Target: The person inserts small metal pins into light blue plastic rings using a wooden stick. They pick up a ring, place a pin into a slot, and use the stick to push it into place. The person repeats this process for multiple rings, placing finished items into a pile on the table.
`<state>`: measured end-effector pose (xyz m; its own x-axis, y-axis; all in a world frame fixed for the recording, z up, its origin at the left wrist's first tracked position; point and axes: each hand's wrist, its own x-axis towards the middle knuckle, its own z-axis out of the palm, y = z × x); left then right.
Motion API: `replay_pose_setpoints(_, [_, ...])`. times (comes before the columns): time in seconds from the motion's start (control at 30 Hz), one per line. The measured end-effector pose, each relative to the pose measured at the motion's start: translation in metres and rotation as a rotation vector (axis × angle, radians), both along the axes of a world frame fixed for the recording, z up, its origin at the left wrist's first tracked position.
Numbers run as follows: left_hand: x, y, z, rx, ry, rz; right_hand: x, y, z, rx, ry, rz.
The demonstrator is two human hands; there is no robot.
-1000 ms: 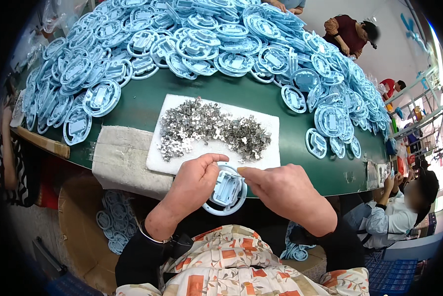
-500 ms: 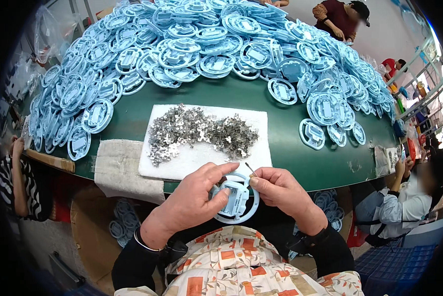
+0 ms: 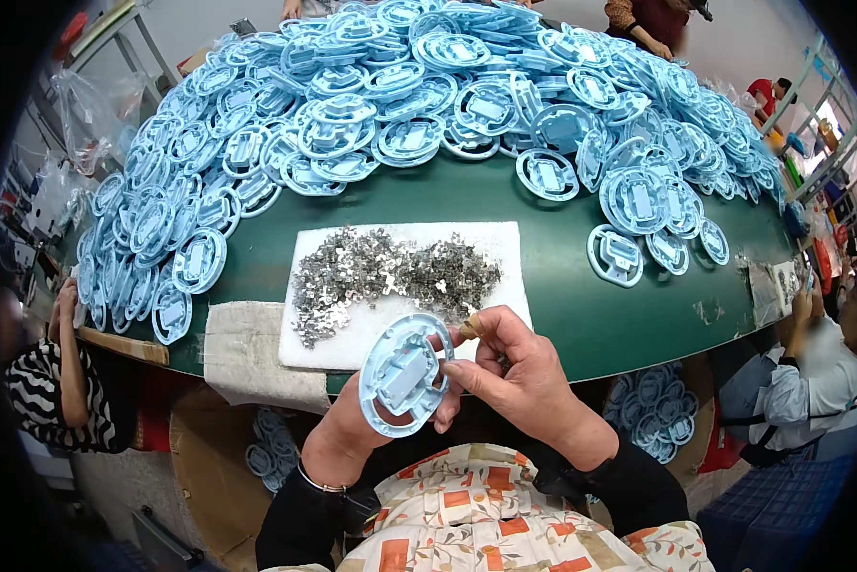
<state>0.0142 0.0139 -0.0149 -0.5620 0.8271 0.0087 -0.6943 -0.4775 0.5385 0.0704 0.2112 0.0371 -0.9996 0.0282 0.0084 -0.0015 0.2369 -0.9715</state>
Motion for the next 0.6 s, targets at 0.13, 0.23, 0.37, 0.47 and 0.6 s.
replay_pose_setpoints(0.13, [0.006,-0.001,-0.005,0.021,-0.062,-0.016,-0.009,0.000,0.001,0.074,-0.056,0.010])
replay_pose_setpoints(0.23, [0.009,-0.006,-0.016,0.008,-0.144,-0.050,-0.015,0.002,0.000,-0.102,-0.161,0.051])
replay_pose_setpoints(0.37, [0.015,-0.017,-0.025,0.100,-0.291,-0.124,-0.017,0.003,-0.001,-0.118,-0.227,0.163])
replay_pose_setpoints(0.47, [0.020,-0.043,-0.019,0.178,-0.245,-0.147,-0.010,0.008,-0.011,-0.189,-0.136,0.104])
replay_pose_setpoints(0.6, [0.035,-0.112,-0.017,0.174,-0.328,0.034,0.000,0.035,-0.024,-0.176,-0.036,0.014])
